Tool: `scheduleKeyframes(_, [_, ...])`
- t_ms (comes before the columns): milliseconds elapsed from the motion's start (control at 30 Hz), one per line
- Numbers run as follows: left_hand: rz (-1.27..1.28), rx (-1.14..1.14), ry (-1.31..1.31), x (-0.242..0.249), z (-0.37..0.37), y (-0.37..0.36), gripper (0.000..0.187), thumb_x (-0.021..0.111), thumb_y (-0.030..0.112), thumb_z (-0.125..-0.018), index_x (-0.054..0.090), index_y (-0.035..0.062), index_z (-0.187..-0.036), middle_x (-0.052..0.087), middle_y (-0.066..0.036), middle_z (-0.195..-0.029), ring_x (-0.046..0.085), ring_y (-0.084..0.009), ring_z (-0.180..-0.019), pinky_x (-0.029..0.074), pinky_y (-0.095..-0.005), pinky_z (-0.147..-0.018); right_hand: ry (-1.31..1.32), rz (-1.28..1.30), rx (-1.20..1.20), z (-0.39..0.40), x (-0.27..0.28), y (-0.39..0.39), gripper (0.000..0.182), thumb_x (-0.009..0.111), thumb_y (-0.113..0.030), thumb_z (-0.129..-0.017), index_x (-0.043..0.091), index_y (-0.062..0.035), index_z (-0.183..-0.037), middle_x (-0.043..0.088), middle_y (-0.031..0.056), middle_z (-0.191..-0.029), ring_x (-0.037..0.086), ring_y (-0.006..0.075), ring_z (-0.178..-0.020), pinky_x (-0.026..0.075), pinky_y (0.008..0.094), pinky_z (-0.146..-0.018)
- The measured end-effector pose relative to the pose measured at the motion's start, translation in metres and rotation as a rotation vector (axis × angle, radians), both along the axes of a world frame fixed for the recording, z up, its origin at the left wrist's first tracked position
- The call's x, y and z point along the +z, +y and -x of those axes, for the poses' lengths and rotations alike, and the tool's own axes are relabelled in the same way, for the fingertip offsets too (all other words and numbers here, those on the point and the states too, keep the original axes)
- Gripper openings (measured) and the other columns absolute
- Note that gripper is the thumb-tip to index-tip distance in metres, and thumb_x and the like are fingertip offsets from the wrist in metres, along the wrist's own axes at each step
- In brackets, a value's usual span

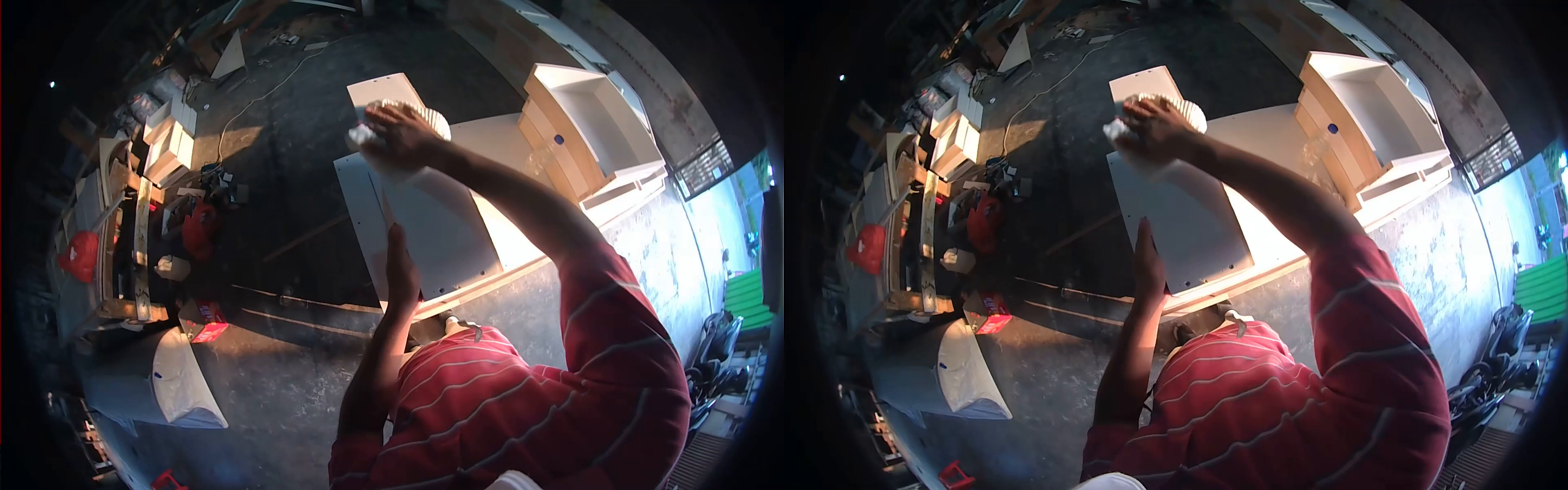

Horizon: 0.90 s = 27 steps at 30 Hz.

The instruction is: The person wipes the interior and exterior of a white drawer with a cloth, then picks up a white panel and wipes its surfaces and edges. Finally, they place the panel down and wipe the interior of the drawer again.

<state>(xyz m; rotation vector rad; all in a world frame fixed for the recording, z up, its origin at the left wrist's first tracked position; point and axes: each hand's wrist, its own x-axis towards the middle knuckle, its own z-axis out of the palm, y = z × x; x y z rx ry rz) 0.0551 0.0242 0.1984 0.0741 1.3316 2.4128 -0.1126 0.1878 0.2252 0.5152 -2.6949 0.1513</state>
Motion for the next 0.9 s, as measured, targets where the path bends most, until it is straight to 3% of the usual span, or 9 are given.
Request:
scheduleKeyframes(67, [-0.290,-0.094,-0.158,-0.013,0.004,-0.001,0.068,0.030,0.062,-0.092,0.046,0.0045,-0.125,0.055,-0.007,-0.113,0.051,-0.0224,-0.105,0.041,-0.0351,-0.090,0.073,-0.034,0.080,-0.068,0.007,-0.010,0.054,0.044,-0.046,-0.092,0.044,-0.0114,-0.134,0.037,0.0136,-0.142,0.035,0.0312,-0.131,0.028,0.0472,-0.105])
scheduleKeyframes(233, [-0.334,-0.029,-0.335,-0.015,0.014,-0.013,0.076,0.033,0.073,-0.083,0.051,0.0075,-0.117,0.057,-0.009,-0.112,0.055,-0.0228,-0.105,0.043,-0.0385,-0.091,-0.163,0.033,0.165,-0.204,0.027,-0.033,0.057,0.049,-0.041,-0.090,0.044,-0.0046,-0.134,0.030,0.0143,-0.146,0.030,0.0310,-0.134,0.022,0.0467,-0.109])
scheduleKeyframes(300, [-0.911,-0.500,-0.278,-0.023,0.017,-0.022,0.068,0.028,0.064,-0.090,0.048,0.0099,-0.125,0.055,-0.010,-0.121,0.055,-0.0249,-0.109,0.044,-0.0428,-0.093,-0.212,0.015,0.175,-0.231,0.035,-0.039,0.059,0.048,-0.041,-0.090,0.041,-0.0042,-0.135,0.029,0.0141,-0.147,0.027,0.0309,-0.136,0.021,0.0471,-0.109])
scheduleKeyframes(333, [-0.826,-0.448,-0.313,-0.026,0.017,-0.024,0.066,0.028,0.062,-0.091,0.049,0.0085,-0.124,0.056,-0.010,-0.119,0.055,-0.0260,-0.108,0.044,-0.0427,-0.094,-0.148,0.106,0.176,-0.232,0.032,-0.043,0.052,0.048,-0.040,-0.091,0.049,-0.0040,-0.128,0.037,0.0169,-0.142,0.034,0.0339,-0.131,0.025,0.0490,-0.107])
scheduleKeyframes(500, [-0.735,-0.304,-0.339,-0.018,0.016,-0.033,0.062,0.033,0.057,-0.092,0.048,0.0060,-0.124,0.055,-0.010,-0.119,0.053,-0.0258,-0.110,0.041,-0.0397,-0.095,-0.113,-0.007,0.184,-0.200,0.027,-0.046,0.056,0.049,-0.043,-0.090,0.043,-0.0093,-0.135,0.031,0.0148,-0.145,0.030,0.0330,-0.134,0.023,0.0471,-0.109])
scheduleKeyframes(633, [-0.540,0.133,-0.369,-0.053,0.013,-0.042,0.050,0.048,0.042,-0.089,0.048,0.0074,-0.125,0.051,-0.010,-0.123,0.046,-0.0245,-0.117,0.034,-0.0376,-0.101,0.010,0.127,0.148,-0.187,0.028,-0.055,0.063,0.062,-0.038,-0.083,0.042,-0.0086,-0.135,0.037,0.0163,-0.141,0.037,0.0354,-0.129,0.029,0.0462,-0.106])
scheduleKeyframes(700, [-0.228,0.557,-0.115,-0.034,-0.008,-0.039,0.052,0.049,0.035,-0.089,0.042,0.0056,-0.132,0.045,-0.012,-0.131,0.042,-0.0228,-0.122,0.031,-0.0375,-0.104,-0.035,0.351,0.063,-0.188,0.037,-0.057,0.060,0.064,-0.033,-0.082,0.044,-0.0065,-0.132,0.042,0.0176,-0.134,0.041,0.0377,-0.123,0.035,0.0433,-0.103])
scheduleKeyframes(767, [-0.217,0.466,0.044,-0.026,-0.016,-0.041,0.057,0.045,0.030,-0.091,0.032,0.0031,-0.139,0.038,-0.014,-0.138,0.037,-0.0243,-0.127,0.027,-0.0380,-0.107,-0.039,0.504,0.065,-0.186,0.034,-0.056,0.057,0.064,-0.030,-0.082,0.045,-0.0055,-0.130,0.044,0.0177,-0.130,0.044,0.0374,-0.120,0.037,0.0418,-0.101])
scheduleKeyframes(900, [0.627,0.075,0.925,0.037,-0.026,-0.030,0.073,0.053,0.032,-0.089,0.018,-0.0010,-0.143,0.033,-0.021,-0.142,0.033,-0.0306,-0.132,0.023,-0.0360,-0.108,-0.149,0.753,0.113,-0.182,0.037,-0.045,0.042,0.056,-0.025,-0.089,0.048,-0.0031,-0.124,0.047,0.0176,-0.125,0.049,0.0342,-0.115,0.042,0.0393,-0.095])
